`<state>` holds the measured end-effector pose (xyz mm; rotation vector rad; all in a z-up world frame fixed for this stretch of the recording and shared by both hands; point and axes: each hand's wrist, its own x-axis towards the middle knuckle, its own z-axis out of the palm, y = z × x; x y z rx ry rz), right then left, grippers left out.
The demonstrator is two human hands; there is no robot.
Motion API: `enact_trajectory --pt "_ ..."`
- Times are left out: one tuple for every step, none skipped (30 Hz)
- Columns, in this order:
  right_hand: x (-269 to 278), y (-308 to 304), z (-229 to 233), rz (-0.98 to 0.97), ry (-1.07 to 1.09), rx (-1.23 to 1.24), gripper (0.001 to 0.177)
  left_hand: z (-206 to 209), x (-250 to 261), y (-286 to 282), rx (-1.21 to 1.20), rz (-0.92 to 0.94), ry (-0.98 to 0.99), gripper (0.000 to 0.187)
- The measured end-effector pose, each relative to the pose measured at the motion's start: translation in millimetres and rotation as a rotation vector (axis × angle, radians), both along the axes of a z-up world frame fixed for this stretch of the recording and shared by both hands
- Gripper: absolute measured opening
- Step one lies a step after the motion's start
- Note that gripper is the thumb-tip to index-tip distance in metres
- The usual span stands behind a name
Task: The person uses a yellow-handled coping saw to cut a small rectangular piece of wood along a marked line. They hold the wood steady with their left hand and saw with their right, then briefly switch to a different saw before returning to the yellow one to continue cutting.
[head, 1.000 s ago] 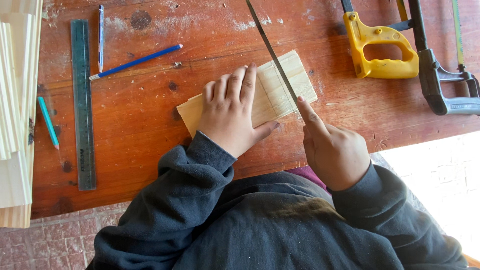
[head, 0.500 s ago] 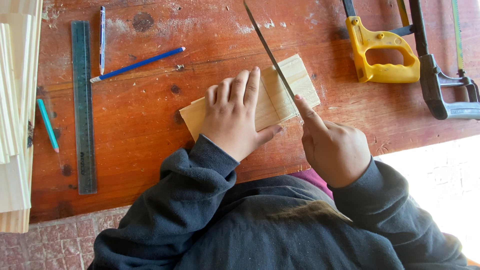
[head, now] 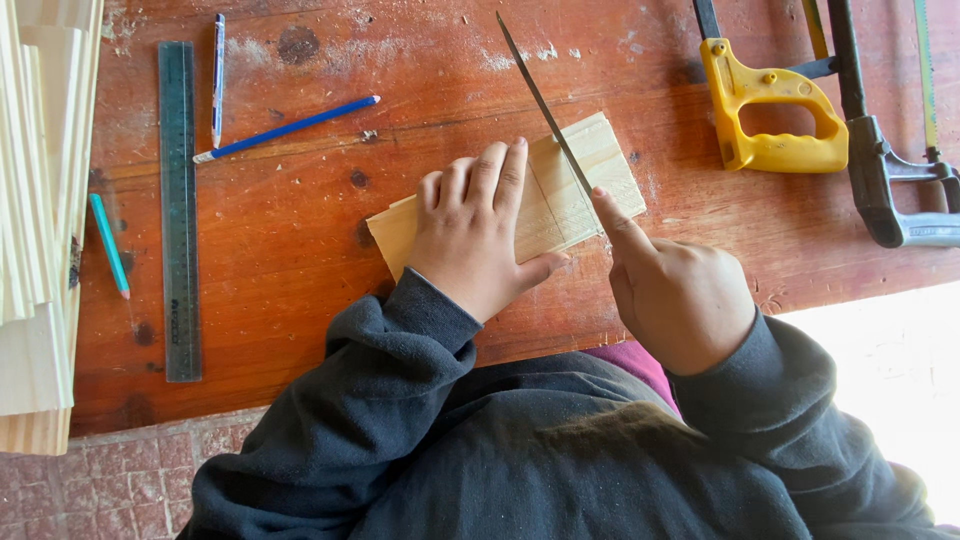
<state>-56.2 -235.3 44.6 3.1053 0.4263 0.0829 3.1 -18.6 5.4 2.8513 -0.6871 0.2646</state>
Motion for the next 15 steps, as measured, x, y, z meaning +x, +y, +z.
enact_trajectory --pt "1 1 -3 0.005 -0.018 -0.015 0.065 -1 0 0 0.0 0.001 -0.002 0.121" --pt "2 1 -6 0.009 -0.035 -0.029 0.066 -2 0 0 0.001 0.001 -0.004 0.121" --pt "8 2 -7 0.009 -0.037 -0.029 0.066 -1 -1 0 0.001 0.001 -0.005 0.121" --pt "14 2 -8 0.011 -0.028 -0.021 0.068 -1 -1 0 0.006 -0.003 -0.015 0.121" --pt "20 3 -10 0.013 -0.019 -0.014 0.069 0 -1 1 0.011 -0.008 -0.025 0.121" --pt "25 5 -11 0.013 -0.019 -0.012 0.069 0 -1 1 0.012 -0.008 -0.026 0.121" --pt "29 7 -13 0.008 -0.026 -0.045 0.069 0 -1 1 -0.003 -0.009 -0.031 0.119" --pt "33 9 -14 0.003 -0.032 -0.08 0.068 0 -1 1 -0.019 -0.009 -0.035 0.117" --pt "35 12 -12 0.003 -0.033 -0.08 0.068 0 -1 0 -0.02 -0.008 -0.036 0.117" --pt "36 14 -10 -0.002 -0.015 -0.091 0.068 1 -1 0 -0.008 -0.001 -0.039 0.117" --pt "37 16 -9 -0.007 0.002 -0.101 0.067 1 -1 -1 0.004 0.006 -0.041 0.117" --pt "34 15 -9 -0.007 0.003 -0.103 0.067 1 -1 -2 0.002 0.006 -0.04 0.117" --pt "31 13 -8 -0.003 -0.011 -0.131 0.071 1 -2 -3 0.008 0.018 -0.034 0.118" --pt "29 13 -8 0.005 -0.029 -0.157 0.074 2 -2 -2 0.016 0.034 -0.031 0.118" --pt "23 11 -4 0.008 -0.032 -0.156 0.074 0 -1 -2 0.017 0.037 -0.033 0.118"
